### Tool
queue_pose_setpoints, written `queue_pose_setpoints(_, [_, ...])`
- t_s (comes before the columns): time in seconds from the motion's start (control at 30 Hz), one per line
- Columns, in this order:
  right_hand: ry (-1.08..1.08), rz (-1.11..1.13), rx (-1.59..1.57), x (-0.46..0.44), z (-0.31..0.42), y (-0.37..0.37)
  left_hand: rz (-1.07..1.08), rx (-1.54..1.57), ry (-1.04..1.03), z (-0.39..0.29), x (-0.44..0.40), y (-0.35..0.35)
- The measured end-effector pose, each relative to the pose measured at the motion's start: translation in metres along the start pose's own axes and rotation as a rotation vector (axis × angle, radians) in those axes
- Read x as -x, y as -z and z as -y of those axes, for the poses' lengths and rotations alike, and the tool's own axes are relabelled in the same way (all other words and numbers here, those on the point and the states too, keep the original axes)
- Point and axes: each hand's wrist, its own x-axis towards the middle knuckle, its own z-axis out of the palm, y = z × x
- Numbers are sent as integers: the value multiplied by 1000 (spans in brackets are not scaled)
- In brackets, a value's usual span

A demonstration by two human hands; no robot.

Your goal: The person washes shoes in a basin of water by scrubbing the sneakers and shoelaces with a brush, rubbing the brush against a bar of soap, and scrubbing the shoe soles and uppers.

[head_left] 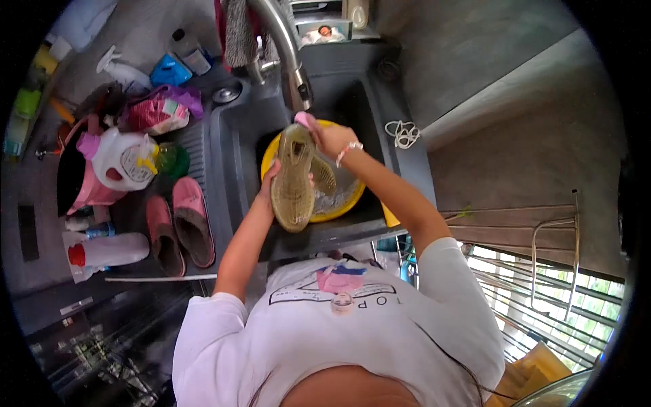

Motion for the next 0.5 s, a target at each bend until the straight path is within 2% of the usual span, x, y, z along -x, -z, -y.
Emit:
queue_pose_setpoints(0.1, [72,76,-77,37,18,-9,-120,27,-16,-1,-4,16])
queue_pose_setpoints(0.17, [258,102,23,64,37,-4,-88,36,-21,-5,-1,11])
queue_pose_setpoints(0.2, [254,106,21,56,28,-11,-64,46,-20,-5,3,8])
queue_pose_setpoints(0.27, [54,-47,2,13,-5,-24,-59,-1,13,-8,3,6])
queue_pose_setpoints(0.3, [-65,12,-38,-3,-11,-17,-90,-133,31,-8,2,5])
queue_pose_setpoints(0.33, [-58,6,-35,-3,-11,-16,-117,-270,44,-12,-1,4])
queue_pose_setpoints(0.37, [-32,-53,-63,2,-11,-16,-117,-278,40,-17,-2,4])
queue_pose_setpoints(0.43, [59,-182,-139,14,-9,-18,-82,-136,39,-18,6,-8])
queue_pose_setpoints(0.5, [117,-107,-104,31,9,-8,-128,-97,55,-19,6,0])
